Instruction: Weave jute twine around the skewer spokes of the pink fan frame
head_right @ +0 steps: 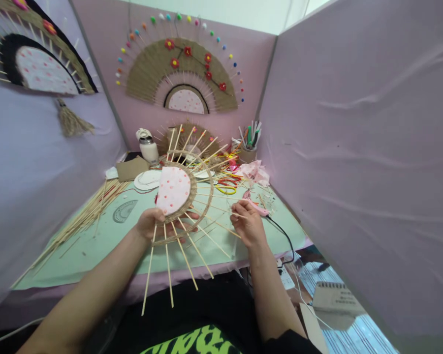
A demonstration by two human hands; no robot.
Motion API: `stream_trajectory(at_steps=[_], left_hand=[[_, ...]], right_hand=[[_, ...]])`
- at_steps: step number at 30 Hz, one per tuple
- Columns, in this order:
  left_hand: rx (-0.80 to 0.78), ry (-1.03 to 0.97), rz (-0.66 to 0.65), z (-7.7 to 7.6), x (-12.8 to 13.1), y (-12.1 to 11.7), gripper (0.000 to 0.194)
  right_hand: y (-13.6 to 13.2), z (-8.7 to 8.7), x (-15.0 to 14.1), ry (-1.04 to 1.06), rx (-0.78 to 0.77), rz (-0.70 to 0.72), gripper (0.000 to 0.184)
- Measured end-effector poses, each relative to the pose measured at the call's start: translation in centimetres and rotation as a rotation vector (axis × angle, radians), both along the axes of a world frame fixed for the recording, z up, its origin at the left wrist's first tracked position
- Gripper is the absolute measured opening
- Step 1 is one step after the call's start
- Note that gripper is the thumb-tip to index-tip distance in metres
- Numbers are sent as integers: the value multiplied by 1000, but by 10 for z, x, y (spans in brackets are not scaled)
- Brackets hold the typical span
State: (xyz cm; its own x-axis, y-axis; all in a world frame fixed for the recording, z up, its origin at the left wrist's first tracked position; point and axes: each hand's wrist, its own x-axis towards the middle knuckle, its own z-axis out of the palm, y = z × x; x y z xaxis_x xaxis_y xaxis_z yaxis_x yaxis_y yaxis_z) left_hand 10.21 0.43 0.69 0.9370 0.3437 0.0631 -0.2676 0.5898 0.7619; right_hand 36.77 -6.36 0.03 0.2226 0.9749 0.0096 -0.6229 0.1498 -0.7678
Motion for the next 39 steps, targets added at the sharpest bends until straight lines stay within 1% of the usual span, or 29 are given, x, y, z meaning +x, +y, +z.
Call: stream_trajectory(at_steps=[3,5,8,11,16,18,21,24,29,35,39], left_hand=[[29,42,-45,3,4,-4,74],[37,60,-68,5,6,-6,72],[33,71,-90,6,8,-7,71],[41,55,-107,4,6,-6,69],[113,75,-94,2,-7,4,67],[167,105,-104,5,-15,11,68],[223,156,-127,13,-29,21,65],[255,211,-84,18,-45,29,65],[298,245,42,12,-66,35,67],[331,212,138,6,-78,42,69],[315,204,196,7,-81,45,65]], right_hand=[[9,2,-11,137,-17,7,31],[12,4,-17,189,-22,40,34],[12,5,-21,155,-30,86,34],[11,6,-20,136,-45,93,32],[14,6,-18,185,-86,58,29],[16,5,-19,164,-87,63,28],[16,2,-21,122,-65,86,29],[16,-1,-23,89,-88,84,30],[12,-4,-25,7,-95,94,30],[8,-5,-23,73,-78,88,29],[5,-3,-20,91,-86,94,28]])
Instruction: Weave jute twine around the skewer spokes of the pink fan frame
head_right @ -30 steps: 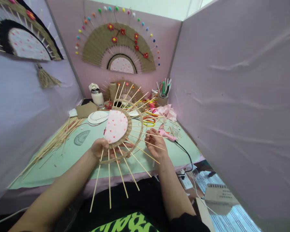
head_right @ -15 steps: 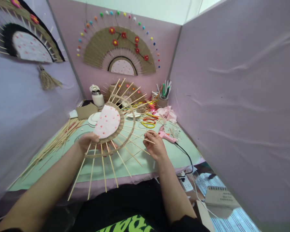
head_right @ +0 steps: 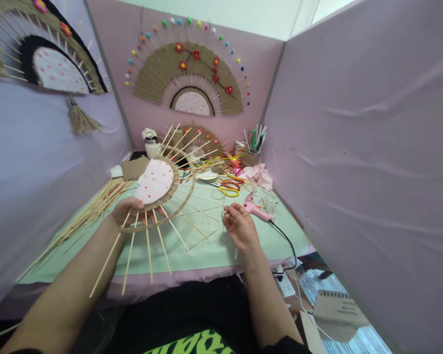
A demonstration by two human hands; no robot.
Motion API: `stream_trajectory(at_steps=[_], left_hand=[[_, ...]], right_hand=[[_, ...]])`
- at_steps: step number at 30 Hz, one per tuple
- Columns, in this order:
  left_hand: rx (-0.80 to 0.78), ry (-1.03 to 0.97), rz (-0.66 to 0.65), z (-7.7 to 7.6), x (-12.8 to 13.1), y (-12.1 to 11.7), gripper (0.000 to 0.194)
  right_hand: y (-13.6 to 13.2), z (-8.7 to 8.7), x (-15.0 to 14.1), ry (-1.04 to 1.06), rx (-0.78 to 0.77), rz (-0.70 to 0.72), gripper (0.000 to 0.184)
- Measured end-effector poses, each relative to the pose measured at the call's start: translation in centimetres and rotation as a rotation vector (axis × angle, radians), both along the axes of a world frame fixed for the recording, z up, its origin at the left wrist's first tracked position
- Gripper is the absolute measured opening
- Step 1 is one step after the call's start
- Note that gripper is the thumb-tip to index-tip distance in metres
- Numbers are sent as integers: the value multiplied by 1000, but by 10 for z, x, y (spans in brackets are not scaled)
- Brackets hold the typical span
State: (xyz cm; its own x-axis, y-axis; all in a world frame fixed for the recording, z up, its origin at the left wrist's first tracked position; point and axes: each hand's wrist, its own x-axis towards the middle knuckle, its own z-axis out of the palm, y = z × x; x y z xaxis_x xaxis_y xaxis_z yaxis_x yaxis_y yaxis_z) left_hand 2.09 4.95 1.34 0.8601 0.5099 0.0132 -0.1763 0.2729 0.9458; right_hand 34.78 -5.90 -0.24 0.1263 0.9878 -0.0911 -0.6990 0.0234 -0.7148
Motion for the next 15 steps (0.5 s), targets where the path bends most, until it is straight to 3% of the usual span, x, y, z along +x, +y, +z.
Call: stream_trajectory(at_steps=[5,11,15], left_hand=[[-32,59,107,6,0,-2,59],[7,120,45,3,-2,-2,56],[12,81,-8,-1,-3,-3,54]], right_hand=[[-4,5,3,-8,5,-27,29],[-6,12,4,-175,102,-62,29],[-4,7,2,-341,144,-181,26]])
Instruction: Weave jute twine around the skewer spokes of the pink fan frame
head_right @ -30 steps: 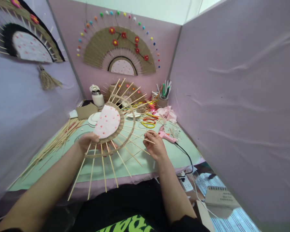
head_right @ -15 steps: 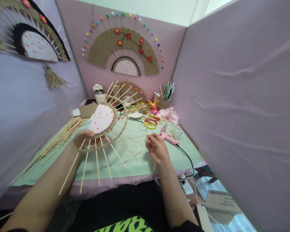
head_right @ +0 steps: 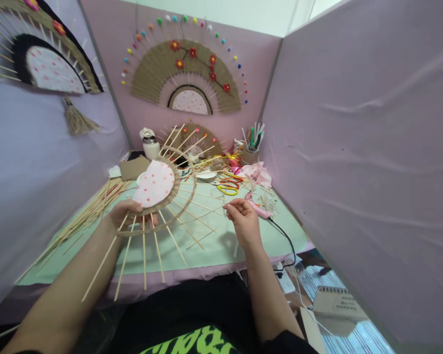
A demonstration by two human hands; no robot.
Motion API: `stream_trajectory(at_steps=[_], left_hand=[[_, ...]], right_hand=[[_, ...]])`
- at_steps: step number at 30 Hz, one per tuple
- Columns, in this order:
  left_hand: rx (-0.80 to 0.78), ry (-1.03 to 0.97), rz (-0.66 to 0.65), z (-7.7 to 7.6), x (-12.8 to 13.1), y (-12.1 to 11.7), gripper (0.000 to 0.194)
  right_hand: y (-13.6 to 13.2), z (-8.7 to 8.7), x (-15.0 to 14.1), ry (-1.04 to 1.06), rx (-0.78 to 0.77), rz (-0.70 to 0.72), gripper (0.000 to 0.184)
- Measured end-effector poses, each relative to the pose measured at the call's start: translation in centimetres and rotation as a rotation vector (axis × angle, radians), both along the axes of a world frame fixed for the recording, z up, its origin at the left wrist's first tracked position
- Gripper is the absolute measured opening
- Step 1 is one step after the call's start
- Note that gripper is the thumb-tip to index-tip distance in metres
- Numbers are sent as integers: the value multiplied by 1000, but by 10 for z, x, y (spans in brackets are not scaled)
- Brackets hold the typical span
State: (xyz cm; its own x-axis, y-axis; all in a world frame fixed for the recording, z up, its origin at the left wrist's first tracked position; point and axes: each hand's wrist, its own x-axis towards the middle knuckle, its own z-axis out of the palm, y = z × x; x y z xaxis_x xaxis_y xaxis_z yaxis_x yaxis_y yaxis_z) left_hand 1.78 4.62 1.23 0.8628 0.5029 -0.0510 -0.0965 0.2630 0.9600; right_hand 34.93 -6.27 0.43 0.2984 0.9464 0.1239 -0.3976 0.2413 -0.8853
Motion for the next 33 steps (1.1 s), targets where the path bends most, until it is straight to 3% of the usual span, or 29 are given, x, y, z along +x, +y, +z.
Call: stream_trajectory(at_steps=[5,11,13,16,22,26,30,33], left_hand=[[-41,-73,-70,-3,2,0,56],[-97,-96,-116,-5,14,-8,64],[-114,-83,-158,-7,21,-12,64],[-142,-48,-209,-7,30,-19,65],[-213,-10,-186,-3,34,-22,72],[-239,9,-209,-7,32,-19,78],[-297,-31,-246,-12,32,-13,86],[-332,-66,-287,-14,33,-10,89]], right_hand=[[3,-14,-4,-190,33,-86,23],[10,-9,-12,-542,148,-134,13],[15,-8,-17,-575,177,-188,13],[21,-8,-28,-467,132,-216,13],[20,-5,-38,108,-66,227,20],[21,2,-37,374,-115,439,27],[24,1,-37,508,-153,630,24],[26,-1,-40,490,-128,678,19]])
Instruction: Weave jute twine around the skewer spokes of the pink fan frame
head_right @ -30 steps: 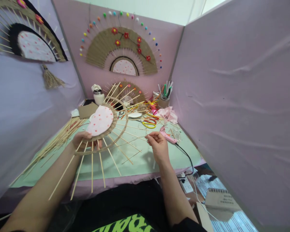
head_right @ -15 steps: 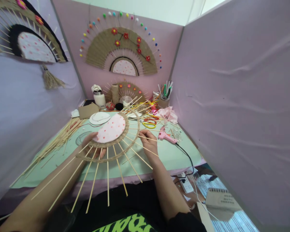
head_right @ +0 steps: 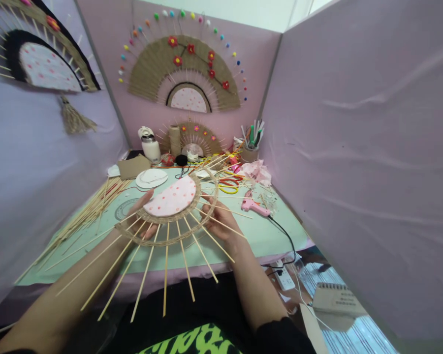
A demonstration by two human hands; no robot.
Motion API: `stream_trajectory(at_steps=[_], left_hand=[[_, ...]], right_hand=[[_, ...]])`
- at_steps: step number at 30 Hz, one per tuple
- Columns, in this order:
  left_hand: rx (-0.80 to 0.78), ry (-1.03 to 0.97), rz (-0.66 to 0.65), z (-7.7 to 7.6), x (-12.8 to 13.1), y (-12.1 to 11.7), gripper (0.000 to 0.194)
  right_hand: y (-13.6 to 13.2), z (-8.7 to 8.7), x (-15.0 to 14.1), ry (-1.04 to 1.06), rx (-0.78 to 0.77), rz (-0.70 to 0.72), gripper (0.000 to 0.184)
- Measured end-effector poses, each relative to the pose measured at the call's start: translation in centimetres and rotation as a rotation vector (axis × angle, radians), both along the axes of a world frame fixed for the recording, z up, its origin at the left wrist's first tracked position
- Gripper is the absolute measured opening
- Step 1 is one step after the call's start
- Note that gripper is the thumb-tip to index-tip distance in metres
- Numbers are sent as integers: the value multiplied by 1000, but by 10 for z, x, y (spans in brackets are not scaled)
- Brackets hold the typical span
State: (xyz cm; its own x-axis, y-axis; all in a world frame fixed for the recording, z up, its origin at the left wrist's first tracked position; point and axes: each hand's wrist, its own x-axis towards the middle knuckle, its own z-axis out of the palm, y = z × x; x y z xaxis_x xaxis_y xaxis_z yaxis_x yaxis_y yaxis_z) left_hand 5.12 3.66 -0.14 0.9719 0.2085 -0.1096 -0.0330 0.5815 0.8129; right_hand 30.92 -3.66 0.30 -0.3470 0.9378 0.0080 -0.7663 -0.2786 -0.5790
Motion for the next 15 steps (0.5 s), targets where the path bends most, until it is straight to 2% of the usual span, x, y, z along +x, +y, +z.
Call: stream_trajectory(at_steps=[6,9,12,15], left_hand=[[-48,-62,-79,-5,2,0,88],[-63,-83,-59,-8,1,2,91],[-77,-101,155,-6,1,4,81],[-81,-194,450,2,9,2,52]], right_hand=[[0,6,-8,-153,63,-17,26],[0,8,-12,-188,85,-39,27],[2,10,-17,-196,92,-109,30],[5,15,-25,-191,87,-258,39]])
